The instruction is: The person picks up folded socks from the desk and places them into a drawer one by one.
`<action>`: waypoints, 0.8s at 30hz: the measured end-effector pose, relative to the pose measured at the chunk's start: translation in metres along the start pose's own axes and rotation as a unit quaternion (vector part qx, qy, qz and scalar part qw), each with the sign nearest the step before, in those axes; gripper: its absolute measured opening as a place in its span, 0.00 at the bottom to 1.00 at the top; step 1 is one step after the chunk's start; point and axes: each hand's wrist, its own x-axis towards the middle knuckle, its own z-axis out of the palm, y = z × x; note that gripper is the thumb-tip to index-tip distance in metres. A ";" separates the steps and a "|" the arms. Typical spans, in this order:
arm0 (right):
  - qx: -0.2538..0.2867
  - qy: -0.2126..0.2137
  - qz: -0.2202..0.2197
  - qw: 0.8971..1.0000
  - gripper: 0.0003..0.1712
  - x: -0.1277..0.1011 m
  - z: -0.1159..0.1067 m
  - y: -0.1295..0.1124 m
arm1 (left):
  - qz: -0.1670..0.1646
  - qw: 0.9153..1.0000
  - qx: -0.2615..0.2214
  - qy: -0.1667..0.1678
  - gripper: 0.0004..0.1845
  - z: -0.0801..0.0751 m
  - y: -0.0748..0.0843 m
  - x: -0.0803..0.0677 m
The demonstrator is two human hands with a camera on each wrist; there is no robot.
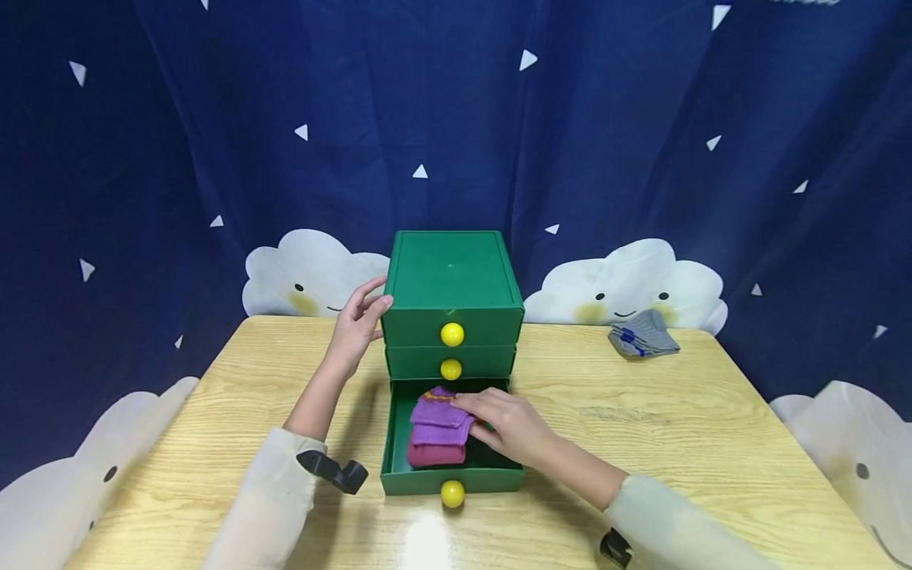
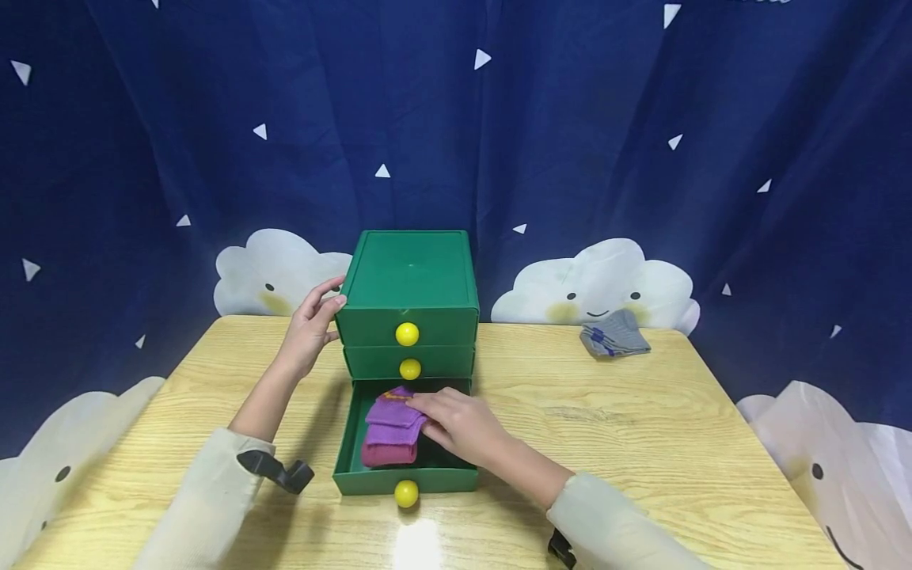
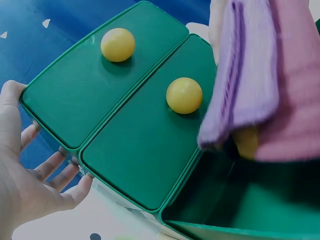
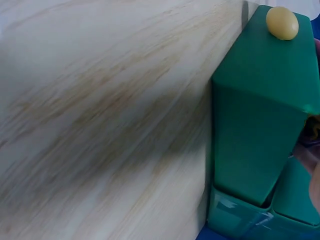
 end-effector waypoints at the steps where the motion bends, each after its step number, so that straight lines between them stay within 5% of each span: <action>1: -0.004 -0.004 -0.002 1.000 0.17 0.001 0.002 0.000 | 0.000 1.000 0.000 0.000 0.29 0.000 0.000 0.000; 8: -0.030 -0.026 -0.018 0.999 0.23 0.010 0.016 0.005 | 0.001 1.000 -0.003 0.000 0.29 0.000 0.001 -0.001; 24: -0.092 -0.068 -0.044 0.992 0.20 0.022 0.039 0.012 | -0.002 1.000 0.003 0.000 0.29 0.000 0.000 -0.001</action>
